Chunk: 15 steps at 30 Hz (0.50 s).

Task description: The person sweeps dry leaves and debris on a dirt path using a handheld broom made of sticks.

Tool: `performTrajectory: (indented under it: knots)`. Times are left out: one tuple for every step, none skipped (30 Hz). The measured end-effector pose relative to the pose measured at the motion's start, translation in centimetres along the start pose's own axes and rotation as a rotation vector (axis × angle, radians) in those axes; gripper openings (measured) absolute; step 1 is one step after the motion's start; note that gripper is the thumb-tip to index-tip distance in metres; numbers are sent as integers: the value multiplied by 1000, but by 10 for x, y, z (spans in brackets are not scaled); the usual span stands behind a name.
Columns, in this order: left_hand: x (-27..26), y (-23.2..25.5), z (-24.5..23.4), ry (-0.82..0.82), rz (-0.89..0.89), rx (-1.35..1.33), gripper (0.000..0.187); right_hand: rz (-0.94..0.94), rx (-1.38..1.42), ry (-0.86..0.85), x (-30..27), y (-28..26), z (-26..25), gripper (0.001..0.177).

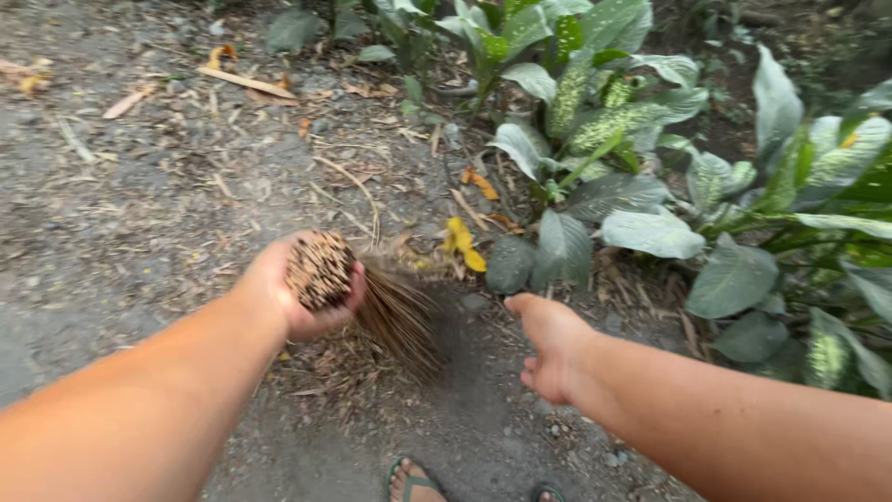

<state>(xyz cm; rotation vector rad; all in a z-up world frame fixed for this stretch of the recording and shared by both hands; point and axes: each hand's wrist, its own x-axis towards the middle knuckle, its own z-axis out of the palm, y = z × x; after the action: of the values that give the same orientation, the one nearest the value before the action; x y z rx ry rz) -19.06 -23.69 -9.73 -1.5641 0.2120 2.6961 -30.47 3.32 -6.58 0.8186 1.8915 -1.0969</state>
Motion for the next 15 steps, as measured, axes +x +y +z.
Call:
performTrajectory:
  knots:
    - [-4, 15, -1, 5, 11, -6, 27, -2, -6, -11, 1, -4, 4, 83]
    - [-8, 27, -1, -26, 31, 45, 27, -18, -12, -38, 2, -8, 8, 84]
    - [-13, 34, -1, -58, 49, 97, 27, -33, -18, -63, 3, -11, 11, 85]
    - [-18, 37, -1, -54, 58, 92, 27, -35, -24, -72, 4, -14, 16, 85]
    - [-24, 37, 1, -26, 131, 198, 22, -32, -34, -80, 4, -17, 20, 84]
    - [-30, 36, 4, 2, 203, 304, 17, -28, -44, -88, 5, -18, 23, 83]
    - [-36, 31, 8, 5, 209, 304, 17, -30, -45, -94, 5, -19, 24, 83]
    - [-41, 22, 12, 27, 183, 368, 16, -38, -58, -131, 5, -19, 26, 83]
    - [-47, 11, 16, 51, 156, 427, 16, -46, -76, -169, 4, -19, 28, 83]
    - [-50, -5, 20, 91, 165, 579, 17, -48, -82, -177, 3, -20, 29, 83]
    - [-52, -22, 24, 135, 172, 731, 19, -51, -81, -155, 2, -21, 31, 82]
    - [-56, -41, 23, 55, 96, 657, 18, -55, -79, -133, 2, -21, 34, 80]
    - [-59, -58, 22, -29, 20, 582, 17, -61, -83, -141, 2, -23, 37, 80]
    - [-64, -69, 19, -72, -41, 582, 19, -60, -99, -164, 2, -24, 40, 81]
    - [-68, -80, 15, -115, -105, 579, 21, -57, -118, -185, 2, -23, 42, 81]
